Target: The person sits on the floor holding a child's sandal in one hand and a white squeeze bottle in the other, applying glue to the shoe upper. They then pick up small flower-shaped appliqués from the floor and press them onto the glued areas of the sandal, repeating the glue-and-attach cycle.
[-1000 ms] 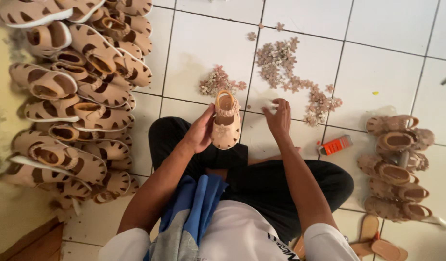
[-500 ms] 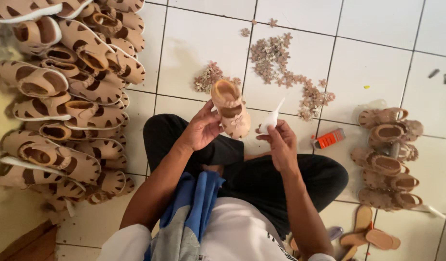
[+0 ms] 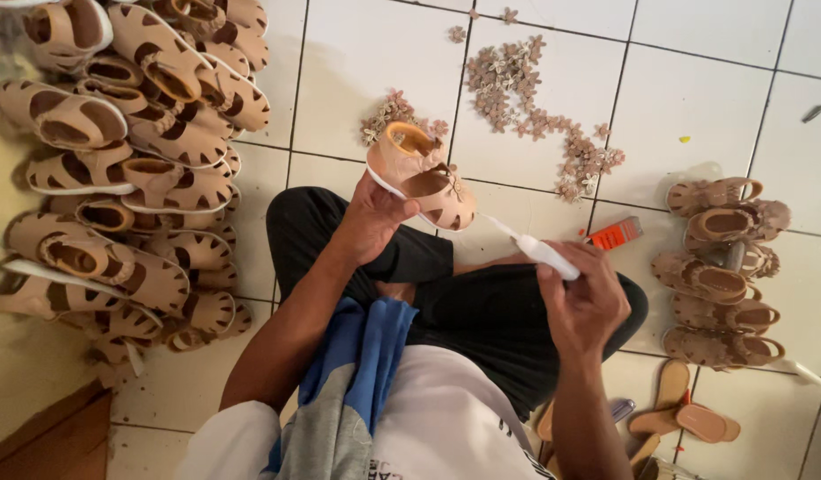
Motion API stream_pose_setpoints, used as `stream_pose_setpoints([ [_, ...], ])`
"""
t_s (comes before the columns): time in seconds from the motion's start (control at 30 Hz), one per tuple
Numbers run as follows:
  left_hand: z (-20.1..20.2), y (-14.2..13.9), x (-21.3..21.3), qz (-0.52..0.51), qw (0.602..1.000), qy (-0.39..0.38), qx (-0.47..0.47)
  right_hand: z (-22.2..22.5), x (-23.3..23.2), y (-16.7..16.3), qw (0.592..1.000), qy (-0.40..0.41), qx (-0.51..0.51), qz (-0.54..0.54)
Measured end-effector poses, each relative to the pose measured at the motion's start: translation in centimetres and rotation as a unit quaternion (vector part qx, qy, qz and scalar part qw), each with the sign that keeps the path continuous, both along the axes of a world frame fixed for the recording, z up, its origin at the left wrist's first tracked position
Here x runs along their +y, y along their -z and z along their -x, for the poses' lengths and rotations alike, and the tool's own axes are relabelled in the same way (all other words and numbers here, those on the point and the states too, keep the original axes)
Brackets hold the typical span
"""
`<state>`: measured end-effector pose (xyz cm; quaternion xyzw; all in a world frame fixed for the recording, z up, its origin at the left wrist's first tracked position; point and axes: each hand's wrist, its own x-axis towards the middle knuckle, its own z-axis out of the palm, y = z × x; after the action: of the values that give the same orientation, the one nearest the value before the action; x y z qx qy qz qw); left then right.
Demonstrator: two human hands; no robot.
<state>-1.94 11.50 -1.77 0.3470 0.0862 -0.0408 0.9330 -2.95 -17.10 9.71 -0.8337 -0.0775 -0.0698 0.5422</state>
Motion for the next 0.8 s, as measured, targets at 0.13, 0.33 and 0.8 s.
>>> stream_pose_setpoints([
  [0.13,0.5,-0.3,-0.2,0.004,1.000,-0.001,-0.016,0.2,0.7,-1.0,0.993,0.019,-0.026,0.111],
  [0.33,0.3,-0.9,-1.7,-0.096,0.995,-0.026,0.000,-1.1,3.7,2.7,0.890,-0.136,0.197,-0.387],
  [0.8,0.7,-2.7,-1.9,-0.206,0.978,0.021,0.003,-1.7,6.3,3.2,0.949,-0.137,0.178,-0.220],
])
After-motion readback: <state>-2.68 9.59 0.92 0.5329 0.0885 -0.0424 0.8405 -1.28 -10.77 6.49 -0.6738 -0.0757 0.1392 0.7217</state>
